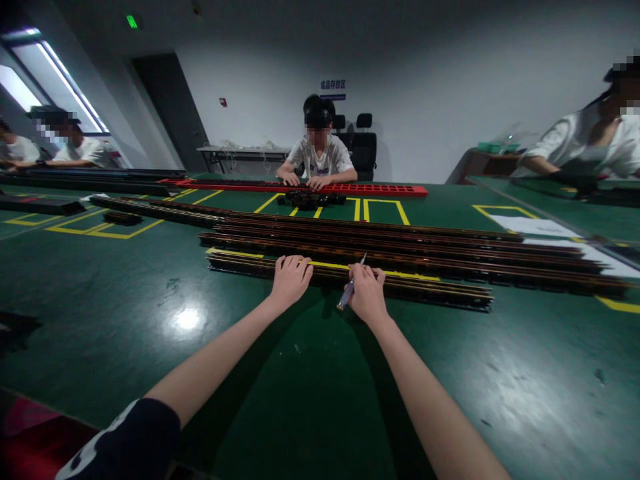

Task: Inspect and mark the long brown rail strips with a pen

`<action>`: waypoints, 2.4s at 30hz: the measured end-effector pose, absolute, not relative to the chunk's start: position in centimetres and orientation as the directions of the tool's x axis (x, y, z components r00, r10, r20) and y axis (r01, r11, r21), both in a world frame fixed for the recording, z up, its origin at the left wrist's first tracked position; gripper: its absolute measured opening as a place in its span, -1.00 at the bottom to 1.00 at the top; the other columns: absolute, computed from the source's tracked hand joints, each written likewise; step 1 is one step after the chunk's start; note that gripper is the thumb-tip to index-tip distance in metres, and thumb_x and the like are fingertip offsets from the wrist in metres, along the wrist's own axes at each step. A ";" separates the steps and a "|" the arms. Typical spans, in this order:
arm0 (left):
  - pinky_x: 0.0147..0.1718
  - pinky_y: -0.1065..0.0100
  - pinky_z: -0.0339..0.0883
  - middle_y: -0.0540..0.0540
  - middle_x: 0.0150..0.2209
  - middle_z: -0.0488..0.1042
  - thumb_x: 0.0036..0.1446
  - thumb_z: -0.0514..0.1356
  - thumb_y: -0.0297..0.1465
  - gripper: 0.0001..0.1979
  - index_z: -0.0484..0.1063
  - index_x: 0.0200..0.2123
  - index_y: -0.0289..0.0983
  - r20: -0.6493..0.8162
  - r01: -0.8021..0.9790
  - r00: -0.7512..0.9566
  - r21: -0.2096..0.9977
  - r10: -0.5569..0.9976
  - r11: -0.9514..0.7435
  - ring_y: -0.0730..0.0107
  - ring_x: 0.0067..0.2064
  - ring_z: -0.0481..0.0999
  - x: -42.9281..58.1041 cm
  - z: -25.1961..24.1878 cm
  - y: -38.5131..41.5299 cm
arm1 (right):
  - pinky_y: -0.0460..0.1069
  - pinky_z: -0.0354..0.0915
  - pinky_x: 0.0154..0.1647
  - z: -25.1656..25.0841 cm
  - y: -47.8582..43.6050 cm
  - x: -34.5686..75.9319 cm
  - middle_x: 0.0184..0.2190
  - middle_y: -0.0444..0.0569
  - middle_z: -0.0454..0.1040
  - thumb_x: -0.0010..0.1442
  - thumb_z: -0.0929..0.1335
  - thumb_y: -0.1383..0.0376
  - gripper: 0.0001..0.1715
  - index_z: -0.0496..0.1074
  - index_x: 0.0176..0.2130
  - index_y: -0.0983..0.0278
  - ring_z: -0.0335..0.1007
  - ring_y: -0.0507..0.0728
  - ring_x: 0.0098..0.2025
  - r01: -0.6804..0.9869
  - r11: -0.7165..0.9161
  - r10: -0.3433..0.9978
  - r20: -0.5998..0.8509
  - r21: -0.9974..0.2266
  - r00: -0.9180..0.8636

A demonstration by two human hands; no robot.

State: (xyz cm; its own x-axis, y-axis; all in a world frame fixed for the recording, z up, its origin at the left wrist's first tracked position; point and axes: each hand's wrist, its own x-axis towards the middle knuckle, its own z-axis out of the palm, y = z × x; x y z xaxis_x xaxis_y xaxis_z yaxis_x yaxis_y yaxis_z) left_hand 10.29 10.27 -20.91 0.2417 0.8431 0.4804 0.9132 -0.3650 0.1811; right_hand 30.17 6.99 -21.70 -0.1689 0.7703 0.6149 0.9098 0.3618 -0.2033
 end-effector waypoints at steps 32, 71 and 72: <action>0.15 0.01 0.12 -0.16 -0.04 0.51 0.34 -0.14 -0.28 -0.59 0.45 -0.02 -0.23 0.500 0.915 0.260 0.147 0.826 -0.377 0.16 0.04 0.42 10.2 -21.1 10.4 | 0.14 -0.03 -0.03 -21.8 7.2 29.9 -0.26 0.07 0.51 0.10 0.24 0.33 -0.83 0.21 -0.22 0.22 0.34 0.26 -0.15 0.923 0.330 0.772 0.620 -0.198 -0.143; 0.12 0.03 0.10 -0.15 -0.11 0.52 0.34 -0.14 -0.27 -0.60 0.47 -0.11 -0.21 0.494 0.921 0.264 0.128 0.828 -0.369 0.16 -0.02 0.43 10.3 -20.9 10.2 | 0.12 -0.02 -0.04 -22.3 7.5 30.1 -0.28 0.04 0.49 0.10 0.23 0.32 -0.87 0.17 -0.27 0.21 0.36 0.24 -0.18 0.925 0.327 0.777 0.612 -0.194 -0.146; 0.12 0.03 0.10 -0.15 -0.11 0.52 0.34 -0.15 -0.27 -0.60 0.47 -0.10 -0.21 0.496 0.920 0.264 0.127 0.827 -0.370 0.16 -0.02 0.43 10.3 -20.9 10.2 | 0.12 -0.01 -0.04 -22.3 7.5 30.1 -0.30 0.03 0.48 0.10 0.23 0.32 -0.87 0.17 -0.27 0.20 0.35 0.23 -0.19 0.925 0.327 0.776 0.613 -0.194 -0.146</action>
State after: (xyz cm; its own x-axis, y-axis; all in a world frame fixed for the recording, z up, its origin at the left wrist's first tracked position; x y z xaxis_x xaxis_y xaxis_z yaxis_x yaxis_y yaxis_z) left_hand 10.27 10.22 -20.95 0.2643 0.8270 0.4962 0.9202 -0.3703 0.1271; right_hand 30.10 7.47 -22.30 -0.1459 0.7762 0.6134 0.9248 0.3272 -0.1941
